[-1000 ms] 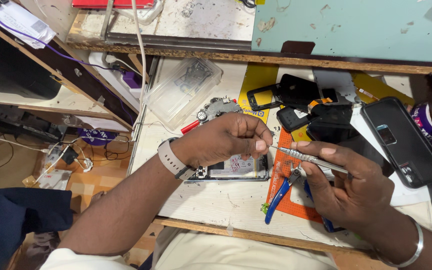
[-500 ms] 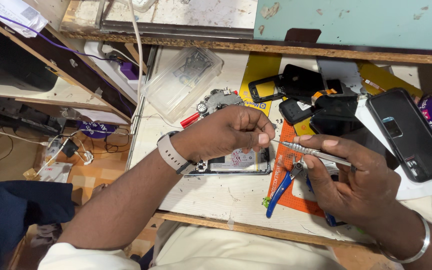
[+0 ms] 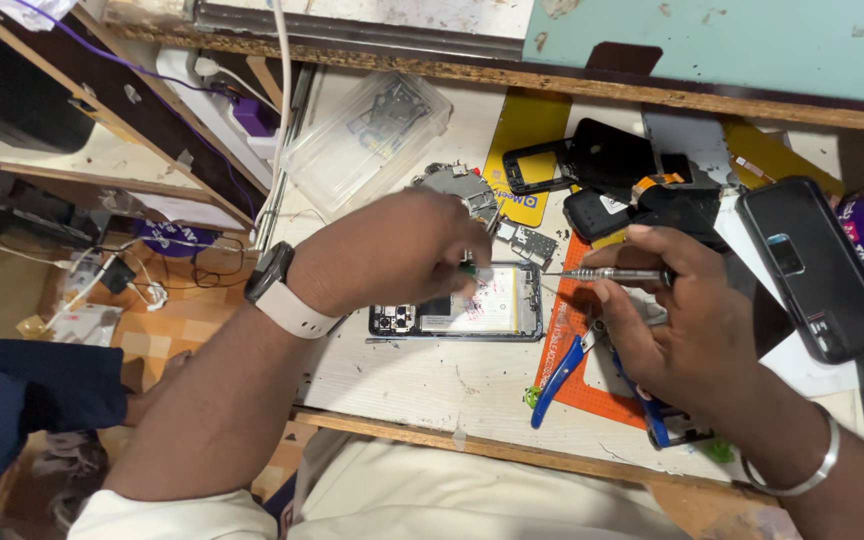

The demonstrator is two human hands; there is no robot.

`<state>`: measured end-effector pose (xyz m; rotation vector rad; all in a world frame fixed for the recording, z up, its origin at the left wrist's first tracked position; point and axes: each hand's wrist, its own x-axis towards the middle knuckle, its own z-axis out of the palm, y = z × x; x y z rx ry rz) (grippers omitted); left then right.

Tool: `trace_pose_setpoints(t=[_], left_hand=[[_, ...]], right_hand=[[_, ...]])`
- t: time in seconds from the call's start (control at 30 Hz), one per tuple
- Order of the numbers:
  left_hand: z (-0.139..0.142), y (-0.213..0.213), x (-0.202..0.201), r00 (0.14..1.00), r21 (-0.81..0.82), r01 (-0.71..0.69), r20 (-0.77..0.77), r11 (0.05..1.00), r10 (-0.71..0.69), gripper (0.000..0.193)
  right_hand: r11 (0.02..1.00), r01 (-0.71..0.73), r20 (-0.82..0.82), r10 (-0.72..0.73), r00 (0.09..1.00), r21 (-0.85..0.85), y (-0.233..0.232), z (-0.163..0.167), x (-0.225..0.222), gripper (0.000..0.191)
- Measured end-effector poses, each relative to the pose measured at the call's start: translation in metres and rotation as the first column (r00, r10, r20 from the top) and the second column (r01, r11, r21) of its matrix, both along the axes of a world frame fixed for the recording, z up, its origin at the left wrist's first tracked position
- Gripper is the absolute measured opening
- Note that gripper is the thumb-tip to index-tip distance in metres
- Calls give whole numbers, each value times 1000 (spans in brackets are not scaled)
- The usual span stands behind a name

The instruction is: The person uses a screwdriver to remove screws from a disassembled smartphone chassis, then uses tweezers to lift and reposition internal components. The person places the phone on an orange mat and continues to manipulate small parts with the tools.

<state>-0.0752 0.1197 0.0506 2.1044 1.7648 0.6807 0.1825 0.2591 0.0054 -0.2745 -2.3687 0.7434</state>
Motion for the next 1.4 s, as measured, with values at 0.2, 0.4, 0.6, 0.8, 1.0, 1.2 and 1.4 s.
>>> trace_pose_setpoints(t=[0.2, 0.4, 0.6, 0.8, 1.0, 1.2, 1.4], left_hand=[[5, -5, 9, 994, -259, 22, -101, 966, -50, 30], [10, -2, 17, 991, -387, 39, -106, 921, -86, 56], [11, -2, 20, 988, -387, 29, -128, 922, -85, 65], [12, 0, 20, 987, -430, 19, -137, 903, -86, 65], [12, 0, 21, 987, -414, 9, -142, 910, -75, 68], [14, 0, 23, 986, -442, -5, -153, 897, -70, 57], [16, 0, 24, 984, -430, 12, -158, 903, -88, 37]], right_hand=[[998, -64, -26, 64, 998, -27, 5, -4, -3, 48], [994, -103, -45, 101, 994, -43, 4, -3, -5, 45], [997, -75, -17, 75, 997, -10, 2, -2, -9, 43], [998, -68, -3, 68, 998, -3, 3, -2, -11, 43], [996, -54, 15, 53, 998, 73, 2, 1, -13, 43], [969, 62, 173, -106, 979, 241, -1, 16, -19, 44], [988, -156, 210, 152, 966, 0, 6, 37, -32, 37]])
